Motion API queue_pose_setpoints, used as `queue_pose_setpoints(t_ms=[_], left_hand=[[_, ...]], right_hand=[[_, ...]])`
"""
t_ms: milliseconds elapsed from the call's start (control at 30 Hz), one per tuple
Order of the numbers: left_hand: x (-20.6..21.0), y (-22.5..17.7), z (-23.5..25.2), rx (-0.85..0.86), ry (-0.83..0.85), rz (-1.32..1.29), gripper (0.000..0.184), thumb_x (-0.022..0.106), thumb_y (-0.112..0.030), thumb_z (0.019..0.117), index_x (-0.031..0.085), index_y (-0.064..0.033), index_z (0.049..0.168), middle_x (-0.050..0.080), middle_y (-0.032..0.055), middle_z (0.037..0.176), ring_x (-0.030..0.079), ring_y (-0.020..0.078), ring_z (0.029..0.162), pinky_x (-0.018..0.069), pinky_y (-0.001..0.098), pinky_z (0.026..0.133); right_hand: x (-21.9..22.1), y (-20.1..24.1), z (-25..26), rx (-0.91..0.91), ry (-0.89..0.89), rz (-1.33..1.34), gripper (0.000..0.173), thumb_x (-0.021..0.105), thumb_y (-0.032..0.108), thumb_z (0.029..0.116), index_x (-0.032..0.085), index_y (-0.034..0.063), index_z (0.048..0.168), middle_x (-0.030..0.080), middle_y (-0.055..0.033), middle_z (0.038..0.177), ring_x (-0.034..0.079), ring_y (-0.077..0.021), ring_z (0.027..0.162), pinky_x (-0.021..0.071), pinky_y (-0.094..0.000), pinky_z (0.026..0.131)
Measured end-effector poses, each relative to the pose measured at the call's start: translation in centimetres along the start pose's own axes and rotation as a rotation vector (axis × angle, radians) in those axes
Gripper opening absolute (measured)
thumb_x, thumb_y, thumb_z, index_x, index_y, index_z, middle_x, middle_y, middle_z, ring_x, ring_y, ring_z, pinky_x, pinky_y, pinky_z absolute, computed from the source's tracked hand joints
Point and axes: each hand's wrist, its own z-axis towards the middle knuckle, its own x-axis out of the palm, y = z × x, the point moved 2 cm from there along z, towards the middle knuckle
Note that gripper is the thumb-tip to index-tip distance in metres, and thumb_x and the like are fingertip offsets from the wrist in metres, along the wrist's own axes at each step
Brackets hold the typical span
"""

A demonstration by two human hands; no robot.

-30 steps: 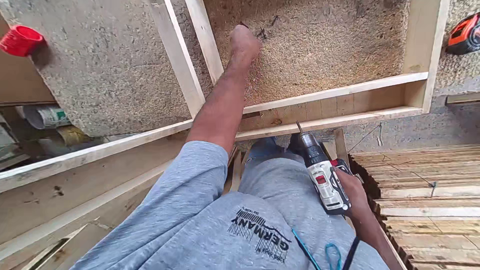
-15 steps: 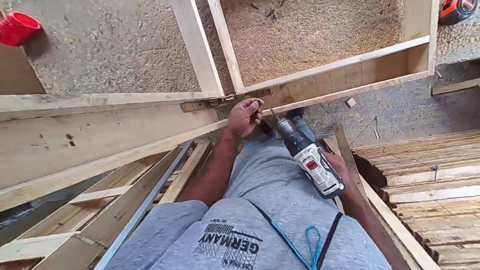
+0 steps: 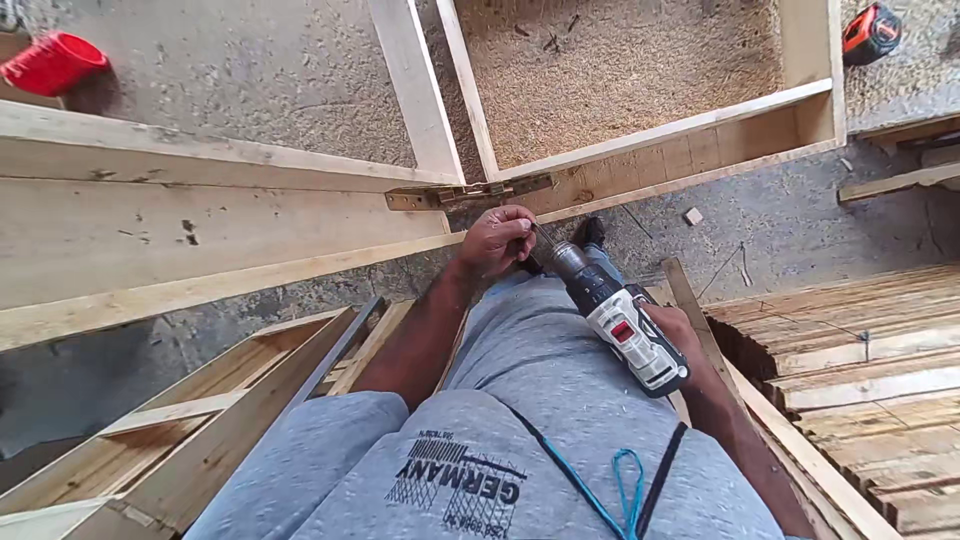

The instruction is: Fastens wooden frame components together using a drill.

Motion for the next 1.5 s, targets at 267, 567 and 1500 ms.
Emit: queue_pose_setpoints(t_ms=[267, 567, 1500], left_hand=[[-0.3, -0.6, 0.4, -0.019, 0.023, 0.171, 0.016, 0.052, -0.007, 0.0998, 0.067, -0.0057, 0.093, 0.067, 0.0004, 0.072, 0.063, 0.0066, 0.060, 0.0548, 0.0207, 0.058], [0.1, -0.7, 1.5, -0.226, 0.061, 0.097, 0.015, 0.059, -0.014, 0.0931, 0.066, -0.0108, 0.080, 0.061, -0.0031, 0.063, 0.054, 0.0022, 0.051, 0.0445, 0.0164, 0.049], [0.6, 0.4, 10.0, -0.526, -0.776, 0.449, 0.013, 0.061, -0.023, 0.1022, 0.068, -0.0121, 0.101, 0.060, -0.0026, 0.073, 0.043, 0.0041, 0.047, 0.0325, 0.0187, 0.042]], right_hand=[[-0.2, -0.5, -0.4, 0.026, 0.029, 0.021, 0.041, 0.062, 0.043, 0.0967, 0.070, 0.0080, 0.117, 0.076, -0.0038, 0.098, 0.071, -0.0058, 0.092, 0.0594, -0.0325, 0.082], [-1.2, -2.5, -0.3, 0.008, 0.096, 0.012, 0.040, 0.058, 0.041, 0.0994, 0.071, 0.0071, 0.118, 0.076, -0.0076, 0.099, 0.073, -0.0122, 0.091, 0.0595, -0.0391, 0.081], [4.5, -7.1, 6.2, 0.244, 0.128, -0.577, 0.046, 0.059, 0.031, 0.0923, 0.066, 0.0103, 0.133, 0.075, -0.0158, 0.094, 0.074, -0.0364, 0.078, 0.0558, -0.0549, 0.059]])
